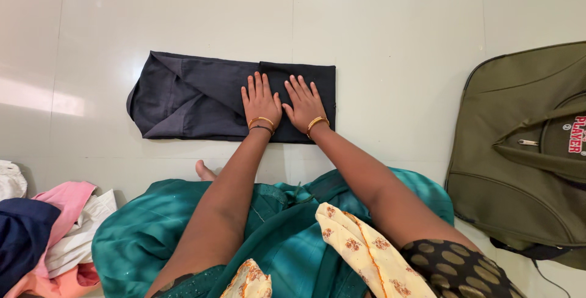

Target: The person folds a dark long-sleeved shirt on a tiled floor. They smooth the fabric, fold the sleeves inward, fold the shirt in half lengthwise, and then fold it into a compact rectangle. The shirt is placed on the floor next to a green backpack.

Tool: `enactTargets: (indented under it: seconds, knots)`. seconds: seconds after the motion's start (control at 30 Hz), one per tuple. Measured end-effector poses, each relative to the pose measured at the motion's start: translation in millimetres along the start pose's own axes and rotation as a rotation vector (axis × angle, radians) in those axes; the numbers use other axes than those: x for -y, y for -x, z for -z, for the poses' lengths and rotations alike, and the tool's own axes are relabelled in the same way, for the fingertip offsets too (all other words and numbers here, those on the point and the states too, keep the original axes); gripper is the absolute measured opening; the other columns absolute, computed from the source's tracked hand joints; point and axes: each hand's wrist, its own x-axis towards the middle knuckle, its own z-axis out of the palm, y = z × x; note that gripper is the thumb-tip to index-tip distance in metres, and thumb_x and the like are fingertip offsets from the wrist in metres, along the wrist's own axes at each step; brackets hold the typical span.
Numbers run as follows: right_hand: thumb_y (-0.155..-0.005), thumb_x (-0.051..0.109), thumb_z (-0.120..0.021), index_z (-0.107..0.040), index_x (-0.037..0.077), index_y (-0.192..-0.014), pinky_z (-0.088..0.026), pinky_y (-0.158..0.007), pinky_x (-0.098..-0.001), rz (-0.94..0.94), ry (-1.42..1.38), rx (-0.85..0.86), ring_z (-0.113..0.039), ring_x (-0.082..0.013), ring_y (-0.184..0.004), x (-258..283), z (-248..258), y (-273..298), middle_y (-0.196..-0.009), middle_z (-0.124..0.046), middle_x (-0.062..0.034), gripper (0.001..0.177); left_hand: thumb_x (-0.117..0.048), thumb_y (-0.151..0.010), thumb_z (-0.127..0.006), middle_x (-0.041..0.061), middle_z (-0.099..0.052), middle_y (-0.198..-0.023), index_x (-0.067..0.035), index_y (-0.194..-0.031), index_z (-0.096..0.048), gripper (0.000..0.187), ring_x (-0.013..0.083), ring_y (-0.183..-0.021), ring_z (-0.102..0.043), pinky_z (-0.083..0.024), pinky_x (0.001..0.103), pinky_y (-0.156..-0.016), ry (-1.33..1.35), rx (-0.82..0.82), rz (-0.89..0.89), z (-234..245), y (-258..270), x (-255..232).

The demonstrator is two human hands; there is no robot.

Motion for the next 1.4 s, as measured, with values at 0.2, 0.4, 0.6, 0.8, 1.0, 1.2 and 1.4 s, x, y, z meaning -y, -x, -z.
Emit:
enactTargets:
  seconds: [0.2, 0.4, 0.6, 0.8, 1.0, 1.2, 1.4]
  knots:
    - [-0.098, 0.039, -0.055, -0.031, 0.007, -0.161, -0.013, -0.126, -0.0525, -0.002, 0.087, 0.085, -0.015, -0.0293, -0.158, -8, -9, -4, -0.171, -0.022, -0.0114, 0.074, -0.040, -0.099, -0.052, 0.014, -0.035, -0.165, -0.006, -0.155, -0.041, 0.067, 0.0315, -0.157, -0.021, -0.013, 0.056, -0.124, 0.001, 0.063, -0.446, 20, -3, -39]
    - [-0.097, 0.044, -0.051, -0.025, 0.007, -0.161, -0.009, -0.127, -0.0525, -0.009, 0.095, 0.181, -0.010, -0.0301, -0.157, -2, 5, -1, -0.169, -0.018, -0.0145, 0.078, -0.045, -0.100, -0.049, 0.012, -0.033, -0.167, -0.012, -0.155, -0.042, 0.064, 0.0298, -0.158, -0.022, -0.014, 0.048, -0.128, 0.204, 0.215, -0.422, -13, -16, -51]
    - [-0.103, 0.038, -0.048, -0.034, 0.009, -0.161, -0.015, -0.126, -0.0531, -0.015, 0.056, 0.061, -0.021, -0.0286, -0.157, 3, 5, -2, -0.169, -0.028, -0.0119, 0.066, -0.049, -0.104, -0.043, 0.012, -0.027, -0.169, -0.009, -0.160, -0.034, 0.069, 0.0301, -0.157, -0.018, -0.012, 0.049, -0.126, 0.111, 0.128, -0.234, -20, -40, -13]
    - [-0.102, 0.041, -0.052, -0.037, 0.009, -0.158, -0.019, -0.125, -0.0539, 0.008, 0.031, 0.012, -0.026, -0.0295, -0.155, 1, 1, 0, -0.167, -0.032, -0.0118, 0.066, -0.047, -0.102, -0.043, 0.007, -0.024, -0.170, -0.015, -0.162, -0.031, 0.069, 0.0288, -0.156, -0.015, -0.008, 0.055, -0.125, 0.060, 0.114, -0.081, -9, -46, 16]
    - [-0.102, 0.040, -0.051, -0.036, 0.009, -0.158, -0.018, -0.124, -0.0530, -0.007, 0.030, 0.039, -0.025, -0.0290, -0.155, 3, 4, 0, -0.167, -0.031, -0.0114, 0.066, -0.047, -0.102, -0.049, 0.014, -0.023, -0.169, -0.017, -0.159, -0.033, 0.067, 0.0351, -0.156, -0.013, -0.010, 0.064, -0.119, -0.058, 0.043, 0.091, 11, -37, 17]
    - [-0.104, 0.034, -0.049, -0.035, 0.007, -0.160, -0.017, -0.123, -0.0512, 0.034, 0.177, -0.045, -0.023, -0.0268, -0.156, -3, -11, -4, -0.169, -0.029, -0.0106, 0.064, -0.040, -0.104, -0.049, 0.007, -0.027, -0.171, -0.020, -0.161, -0.038, 0.062, 0.0277, -0.158, -0.018, -0.014, 0.061, -0.124, -0.020, -0.028, -0.340, 5, 2, -26]
    - [-0.103, 0.042, -0.050, -0.037, 0.009, -0.158, -0.017, -0.125, -0.0523, -0.006, 0.030, 0.034, -0.024, -0.0275, -0.156, -1, -3, -1, -0.168, -0.029, -0.0100, 0.066, -0.038, -0.104, -0.047, 0.009, -0.029, -0.168, -0.025, -0.159, -0.038, 0.058, 0.0310, -0.156, -0.021, -0.013, 0.056, -0.124, 0.030, 0.054, -0.095, 12, -8, 21]
